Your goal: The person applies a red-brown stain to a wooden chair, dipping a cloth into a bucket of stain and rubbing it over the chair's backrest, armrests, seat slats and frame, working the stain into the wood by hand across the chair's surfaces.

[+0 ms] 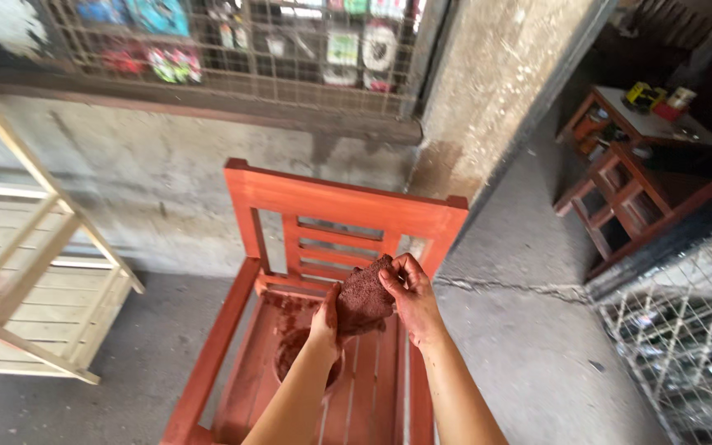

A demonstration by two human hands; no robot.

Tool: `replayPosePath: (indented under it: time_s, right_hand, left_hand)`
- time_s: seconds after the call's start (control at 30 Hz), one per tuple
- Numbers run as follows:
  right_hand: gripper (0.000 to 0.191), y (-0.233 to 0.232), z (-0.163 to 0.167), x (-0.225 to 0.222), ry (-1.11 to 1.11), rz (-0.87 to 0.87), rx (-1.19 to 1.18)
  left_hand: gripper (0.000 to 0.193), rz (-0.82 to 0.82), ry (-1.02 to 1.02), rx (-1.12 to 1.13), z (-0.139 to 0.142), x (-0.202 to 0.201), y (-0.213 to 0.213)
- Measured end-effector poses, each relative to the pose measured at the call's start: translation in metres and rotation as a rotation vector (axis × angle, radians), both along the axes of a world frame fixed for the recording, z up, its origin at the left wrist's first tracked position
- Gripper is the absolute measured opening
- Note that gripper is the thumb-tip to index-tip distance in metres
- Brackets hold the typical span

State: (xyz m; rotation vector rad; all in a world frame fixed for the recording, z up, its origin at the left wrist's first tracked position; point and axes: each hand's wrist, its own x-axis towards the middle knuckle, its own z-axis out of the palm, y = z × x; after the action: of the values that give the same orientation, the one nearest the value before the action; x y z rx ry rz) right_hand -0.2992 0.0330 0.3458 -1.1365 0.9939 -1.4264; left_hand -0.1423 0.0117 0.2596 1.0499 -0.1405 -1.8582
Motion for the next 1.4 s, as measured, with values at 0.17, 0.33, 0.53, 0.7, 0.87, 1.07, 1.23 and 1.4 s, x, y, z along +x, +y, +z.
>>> replayPosePath:
  time_s: [0.17,0.33,0.53,0.7,0.87,1.07,1.23,1.4]
  right_hand:
    - [0.021,-0.025,0.019,0.033,-0.038,0.028,-0.075]
    - [0.023,-0.046,0.03,0.061,-0.021,0.057,-0.137]
    - [0.023,-0.057,0.026,0.065,0.031,-0.1,-0.109]
    - [0.024,-0.059,0.005,0.061,0.047,-0.252,-0.091]
    - [0.019,-0.05,-0.001,0.07,0.034,-0.353,0.158]
    - [0.022,-0.038,0.012,0.069,-0.012,-0.33,0.288]
    - [0.037,-0.065,0.014,0.078,0.302,-0.238,0.275]
    - [0.032,-0.087,0.007,0.094,0.303,-0.159,0.351]
  left_hand:
    - [0.068,-0.127,-0.409,-0.17,0.011,0.048,-0.034]
    - [0.061,-0.225,-0.584,-0.324,0.045,0.085,-0.06]
    - [0.023,-0.102,-0.374,-0.548,0.065,0.107,-0.064]
    - [0.019,0.051,-0.156,-0.616,0.071,0.114,-0.07]
    - [0.015,0.083,-0.194,-0.616,0.08,0.109,-0.081]
    - [0.014,0.071,-0.141,-0.75,0.082,0.104,-0.088]
    - [0.012,-0.048,-0.17,-0.722,0.082,0.103,-0.083]
    - [0.011,-0.094,-0.099,-0.794,0.096,0.101,-0.081]
